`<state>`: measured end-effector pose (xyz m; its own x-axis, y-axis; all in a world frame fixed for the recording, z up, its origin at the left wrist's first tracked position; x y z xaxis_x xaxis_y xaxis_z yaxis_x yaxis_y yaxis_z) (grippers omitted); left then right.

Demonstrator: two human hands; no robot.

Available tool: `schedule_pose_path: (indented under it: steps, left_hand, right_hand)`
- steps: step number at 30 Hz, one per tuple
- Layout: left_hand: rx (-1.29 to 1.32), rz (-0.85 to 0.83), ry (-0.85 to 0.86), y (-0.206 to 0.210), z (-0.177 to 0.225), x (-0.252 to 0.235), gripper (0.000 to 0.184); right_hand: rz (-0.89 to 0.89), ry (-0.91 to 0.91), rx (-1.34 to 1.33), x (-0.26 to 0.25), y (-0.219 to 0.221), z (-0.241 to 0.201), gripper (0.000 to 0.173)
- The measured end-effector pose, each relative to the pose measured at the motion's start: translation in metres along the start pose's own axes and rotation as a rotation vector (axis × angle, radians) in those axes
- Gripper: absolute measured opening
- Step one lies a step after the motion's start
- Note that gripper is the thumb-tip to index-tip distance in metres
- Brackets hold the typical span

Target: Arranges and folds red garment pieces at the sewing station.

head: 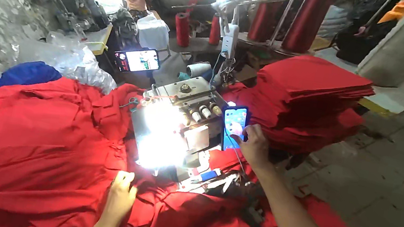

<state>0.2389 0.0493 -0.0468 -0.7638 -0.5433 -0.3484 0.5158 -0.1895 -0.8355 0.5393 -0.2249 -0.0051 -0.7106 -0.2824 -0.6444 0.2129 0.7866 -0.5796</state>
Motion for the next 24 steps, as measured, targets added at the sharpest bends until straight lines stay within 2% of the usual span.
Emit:
schedule_pose_path:
  steps: [3,7,8,10,12,13,16,18,21,24]
  left_hand:
    - [0.067,0.118,0.095,-0.013,0.008,0.002,0.015]
    - [0.16,0.121,0.218,-0.017,0.014,0.009,0.012]
    - [0.205,0.105,0.257,-0.018,0.017,0.013,0.012]
    - [0.357,0.081,0.332,-0.021,0.019,0.018,0.015]
    - [0.551,0.07,0.371,-0.028,0.018,0.021,0.018]
    - [0.632,0.049,0.374,-0.032,0.019,0.021,0.018]
    - [0.726,0.001,0.3,-0.034,0.025,0.018,0.01]
    - [0.665,0.0,0.257,-0.025,0.027,0.016,0.008]
    - [0.57,0.033,0.247,-0.014,0.025,0.015,0.013]
    - [0.575,0.095,0.25,-0.021,0.028,0.011,0.015]
  right_hand:
    - [-0.039,0.034,0.023,-0.001,0.004,-0.003,0.04]
    - [-0.012,0.037,-0.054,0.034,-0.012,-0.037,0.029]
    - [-0.052,-0.014,-0.133,0.053,-0.009,-0.058,0.024]
    - [-0.179,-0.227,-0.369,0.098,0.014,-0.108,0.016]
    - [-0.295,-0.44,-0.457,0.133,0.044,-0.149,0.025]
    - [-0.312,-0.49,-0.476,0.142,0.056,-0.16,0.028]
    - [-0.347,-0.456,-0.578,0.138,0.077,-0.172,0.018]
    - [-0.471,-0.444,-0.531,0.134,0.09,-0.181,0.02]
    - [-0.851,-0.47,-0.364,0.145,0.117,-0.195,0.03]
    - [-0.92,-0.549,-0.291,0.15,0.127,-0.205,0.026]
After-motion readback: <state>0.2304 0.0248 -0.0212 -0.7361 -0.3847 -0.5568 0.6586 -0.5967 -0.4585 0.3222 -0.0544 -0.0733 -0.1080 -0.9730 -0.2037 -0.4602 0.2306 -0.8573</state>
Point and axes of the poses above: each hand's wrist, its own x-axis away from the middle knuckle, its own y-axis out of the palm, z = x × y, the point moved 10 cm from there along -x, towards the middle knuckle, and after that the axes turned 5 degrees about z, right-handed, at the moved point
